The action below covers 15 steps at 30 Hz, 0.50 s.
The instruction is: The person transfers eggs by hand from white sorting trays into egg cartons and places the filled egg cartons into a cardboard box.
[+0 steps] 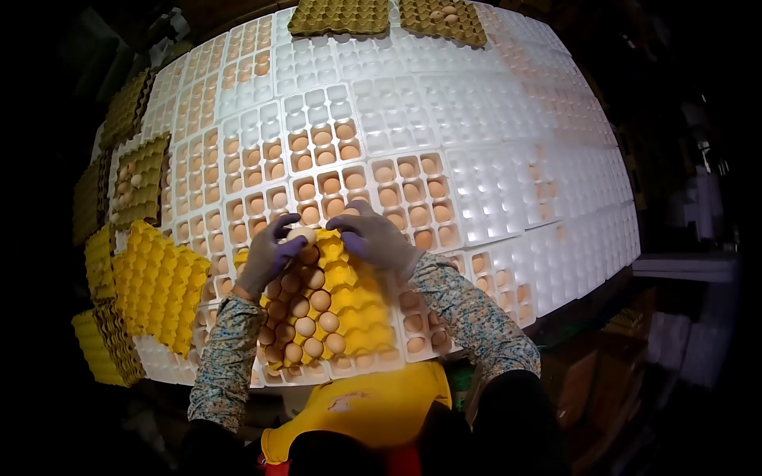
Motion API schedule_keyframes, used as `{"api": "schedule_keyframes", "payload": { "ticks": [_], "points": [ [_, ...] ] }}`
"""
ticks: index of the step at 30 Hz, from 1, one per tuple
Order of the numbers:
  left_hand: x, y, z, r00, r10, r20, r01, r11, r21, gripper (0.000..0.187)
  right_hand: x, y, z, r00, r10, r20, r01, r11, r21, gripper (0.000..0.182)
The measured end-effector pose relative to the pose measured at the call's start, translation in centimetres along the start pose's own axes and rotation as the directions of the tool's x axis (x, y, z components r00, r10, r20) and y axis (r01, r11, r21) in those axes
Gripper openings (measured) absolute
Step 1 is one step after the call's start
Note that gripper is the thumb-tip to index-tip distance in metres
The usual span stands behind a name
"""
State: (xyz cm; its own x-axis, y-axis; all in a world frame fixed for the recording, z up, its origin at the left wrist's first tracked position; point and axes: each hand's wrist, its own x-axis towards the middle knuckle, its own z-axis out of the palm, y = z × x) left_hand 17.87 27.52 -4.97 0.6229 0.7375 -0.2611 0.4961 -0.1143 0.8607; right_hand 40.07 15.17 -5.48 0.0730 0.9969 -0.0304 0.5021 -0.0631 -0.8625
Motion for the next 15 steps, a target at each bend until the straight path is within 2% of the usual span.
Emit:
{"api": "schedule_keyframes", "payload": {
  "ticks": [1,2,3,4,5,7,8,9,10,11,12,13,14,15],
  "points": [
    [-0.2,-0.9,-1.5,0.997,-0.008,-0.073,0.002,0.996,-0.087,0.043,0.6,-0.5,0.9,1.000,0.003,0.000,-0.003,1.000,0.008,0.016],
    [-0.4,-1.8,-2.6,0.998,-0.014,-0.068,0.009,0.997,-0.080,0.043,1.4,-1.6,2.2,0.997,-0.037,0.061,0.048,0.978,-0.203,0.016],
    [-0.6,-2.8,-3.4,0.999,0.030,0.015,-0.033,0.954,0.298,0.044,2.3,-2.8,3.6,0.989,-0.065,0.133,0.114,0.908,-0.403,0.016],
    [-0.7,-3.2,-3.9,0.994,0.043,0.102,-0.098,0.773,0.627,0.045,3.0,-4.1,5.2,0.985,0.014,0.170,0.080,0.844,-0.531,0.017],
    [-1.1,-1.7,-3.6,0.988,-0.001,0.152,-0.100,0.747,0.657,0.040,3.3,-2.7,7.4,0.991,-0.031,0.131,0.099,0.823,-0.560,0.020],
    [-1.1,0.4,-2.6,0.971,-0.045,0.234,-0.159,0.611,0.776,0.029,4.6,-1.8,9.1,0.981,0.045,0.191,0.085,0.779,-0.622,0.022],
    [-0.8,-1.2,-1.2,0.978,-0.018,0.208,-0.167,0.526,0.834,0.022,5.0,-1.3,8.9,0.956,0.001,0.292,0.186,0.770,-0.611,0.022],
    [-0.3,-1.3,-0.8,0.977,-0.012,0.213,-0.175,0.529,0.830,0.022,5.7,-1.5,8.0,0.919,-0.039,0.393,0.286,0.752,-0.593,0.022],
    [0.2,-1.4,-0.4,0.976,-0.044,0.214,-0.170,0.463,0.870,0.019,5.9,-1.6,6.9,0.880,0.015,0.474,0.307,0.744,-0.594,0.025],
    [0.7,-1.4,-0.1,0.974,-0.073,0.214,-0.170,0.391,0.904,0.017,6.0,-2.1,5.4,0.883,0.027,0.468,0.297,0.741,-0.603,0.025],
    [0.8,-1.3,-0.5,0.968,-0.046,0.245,-0.204,0.418,0.885,0.016,5.9,-2.0,3.4,0.942,-0.007,0.336,0.160,0.888,-0.431,0.031],
    [0.6,-1.0,-1.0,0.968,-0.044,0.247,-0.201,0.450,0.870,0.018,5.7,-1.1,1.6,0.982,-0.002,0.191,0.044,0.976,-0.215,0.038],
    [0.4,-1.2,-1.1,0.967,-0.041,0.250,-0.199,0.486,0.851,0.021,6.2,1.8,0.0,0.991,-0.121,0.057,0.131,0.962,-0.238,0.050],
    [-0.1,-2.6,-0.4,0.977,-0.027,0.212,-0.190,0.339,0.921,0.026,7.3,4.4,-2.5,0.994,-0.108,-0.034,0.099,0.973,-0.208,0.050]
  ]
}}
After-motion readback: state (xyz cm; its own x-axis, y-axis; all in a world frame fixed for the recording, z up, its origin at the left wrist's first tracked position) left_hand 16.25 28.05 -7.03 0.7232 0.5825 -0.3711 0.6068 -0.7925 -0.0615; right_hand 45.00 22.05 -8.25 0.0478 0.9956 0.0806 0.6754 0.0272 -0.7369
